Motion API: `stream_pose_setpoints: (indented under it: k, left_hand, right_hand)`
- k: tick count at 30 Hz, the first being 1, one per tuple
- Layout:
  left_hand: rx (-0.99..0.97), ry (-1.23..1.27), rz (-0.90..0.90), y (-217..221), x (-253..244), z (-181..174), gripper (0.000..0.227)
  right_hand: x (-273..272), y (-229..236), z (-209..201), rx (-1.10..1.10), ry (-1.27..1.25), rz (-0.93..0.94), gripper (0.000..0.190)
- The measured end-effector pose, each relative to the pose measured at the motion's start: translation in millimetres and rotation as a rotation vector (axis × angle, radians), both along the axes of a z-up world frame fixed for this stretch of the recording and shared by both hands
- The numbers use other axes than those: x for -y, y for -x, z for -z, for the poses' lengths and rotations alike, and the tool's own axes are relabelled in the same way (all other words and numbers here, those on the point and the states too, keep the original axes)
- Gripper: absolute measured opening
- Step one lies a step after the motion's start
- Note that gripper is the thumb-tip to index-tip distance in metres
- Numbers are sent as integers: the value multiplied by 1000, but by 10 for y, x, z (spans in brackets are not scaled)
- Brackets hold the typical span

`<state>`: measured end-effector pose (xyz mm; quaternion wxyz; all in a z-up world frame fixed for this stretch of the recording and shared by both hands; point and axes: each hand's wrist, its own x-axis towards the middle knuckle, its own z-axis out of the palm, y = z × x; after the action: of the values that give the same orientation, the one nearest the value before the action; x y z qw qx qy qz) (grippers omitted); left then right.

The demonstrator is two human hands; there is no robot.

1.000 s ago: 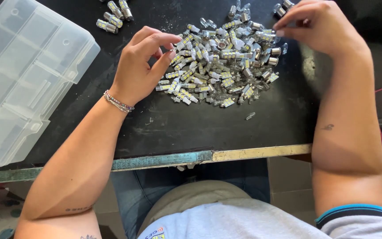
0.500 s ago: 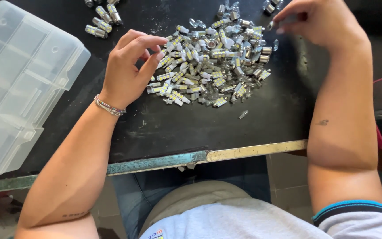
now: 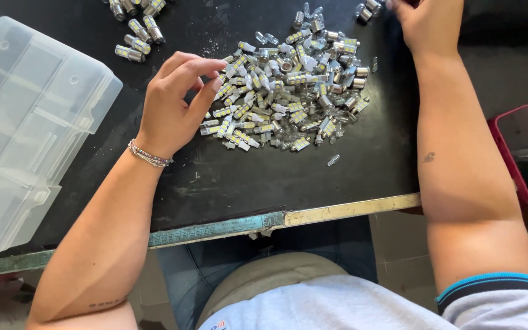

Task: The person sorts a pile of small LED light bulbs on a black workbench. They pick up individual bulbs, inspect them, and place them into separate piles by type. The person continues this repetitive sorting process throughout the clip.

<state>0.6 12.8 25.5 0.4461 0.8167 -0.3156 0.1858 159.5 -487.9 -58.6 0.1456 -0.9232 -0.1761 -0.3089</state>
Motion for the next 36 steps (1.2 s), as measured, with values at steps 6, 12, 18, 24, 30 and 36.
stream_pose_setpoints:
  k: [6, 12, 18, 24, 30, 36]
  left_hand:
    - [7, -36, 34, -4, -15, -12, 17]
    - [12, -57, 48, -9, -14, -14, 18]
    - [21, -73, 37, -18, -33, 30, 19]
    - [21, -61, 64, -5, -9, 31, 19]
    - [7, -68, 83, 13, 25, 47, 20]
    - [1, -67, 79, -3, 15, 49, 20]
  right_hand:
    - [-191, 189, -272, -188, -43, 56, 41]
    - [-1062, 751, -1035, -534, -36, -471, 21]
    - [-1182, 759, -998, -478, 124, -555, 21]
    - [-1302, 931, -1180, -482, -64, -592, 17]
    - [-1415, 1033, -1086, -855, -614, -784, 21]
    - [-1436, 1023, -984, -984, -708, -879, 23]
